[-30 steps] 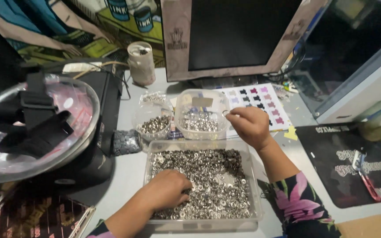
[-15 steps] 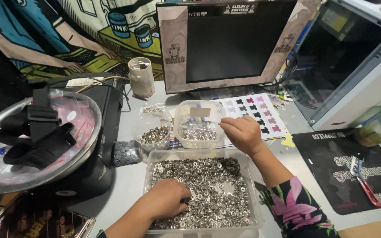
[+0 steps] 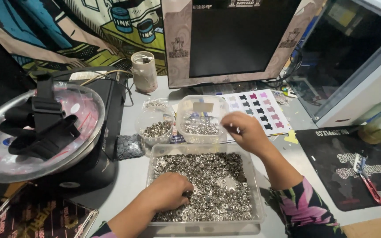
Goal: Sorting through a large tray of small metal eyelets by hand and placing selected ones into smaller containers.
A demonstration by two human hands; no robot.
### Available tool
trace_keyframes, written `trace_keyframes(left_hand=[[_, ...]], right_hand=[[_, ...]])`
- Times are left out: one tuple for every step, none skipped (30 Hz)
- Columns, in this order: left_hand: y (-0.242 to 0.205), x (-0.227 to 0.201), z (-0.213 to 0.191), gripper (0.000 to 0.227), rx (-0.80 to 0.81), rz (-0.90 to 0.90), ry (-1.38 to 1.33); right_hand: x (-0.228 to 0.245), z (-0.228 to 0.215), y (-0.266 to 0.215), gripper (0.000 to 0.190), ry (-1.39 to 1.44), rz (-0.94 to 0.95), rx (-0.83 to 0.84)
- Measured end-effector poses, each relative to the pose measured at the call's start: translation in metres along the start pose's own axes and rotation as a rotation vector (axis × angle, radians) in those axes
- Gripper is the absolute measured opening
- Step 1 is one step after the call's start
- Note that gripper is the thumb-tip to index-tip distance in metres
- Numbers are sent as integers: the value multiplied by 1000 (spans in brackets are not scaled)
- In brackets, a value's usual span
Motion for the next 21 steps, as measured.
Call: trace_keyframes(left_hand=[[3,5,4,31,-1,-2,-4],[5,9,8,28,-49,19,41],[8,12,12,26,-98,40,85],[8,11,11,26,-94,42,84],[8,11,10,36,-126,14,61],[7,11,8,46,-158,-14,42],[10,14,11,46,-153,-11,43],[12,18,14,50,-163,-5,54],[15,21,17,54,-173,1,64],[13,17,14,54,-172,0,65],[11,14,12,58,-95,-32,72],[8,11,9,62,-19,-68,78],[9,12,9,62,-20,-71,79],[9,13,10,60,-31,-59,78],[10,14,11,57,-42,-46,78],[8,12,8,57,-44,-47,77],[6,9,6,58,-29,-57,75],[4,6,3,58,-13,-66,75],[3,6,3,58,-13,-65,76],[3,6,3,57,-20,-60,69],[2,5,2,57,-27,-55,62]], right_hand=[[11,-2,2,15,1,-1,4],[20,-1,1,16,70,71,277],[30,-1,0,17,140,141,551],[32,6,-2,17,142,145,552],[34,15,-5,18,22,82,719],[36,24,-7,23,-99,18,881],[34,32,-11,23,-96,22,879],[31,39,-15,37,-114,-5,943],[29,47,-19,53,-133,-33,1007],[41,40,-18,53,-132,-33,1006],[52,33,-18,37,-172,-12,1139],[64,26,-17,25,-213,5,1272],[67,19,-15,25,-212,1,1271],[69,12,-13,27,-246,96,1233],[71,5,-11,30,-280,189,1193],[56,7,-14,30,-282,188,1194],[41,9,-14,19,-266,177,978],[26,10,-16,22,-246,167,760],[14,23,-16,22,-246,168,758],[3,35,-15,11,-386,28,579],[-8,46,-14,11,-521,-111,395]])
Point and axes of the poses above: each hand's wrist, its own y-axis towards the middle knuckle, its own z-axis out of the palm, x = y × z, the point moved 1 cm from there along y, towards the middle knuckle
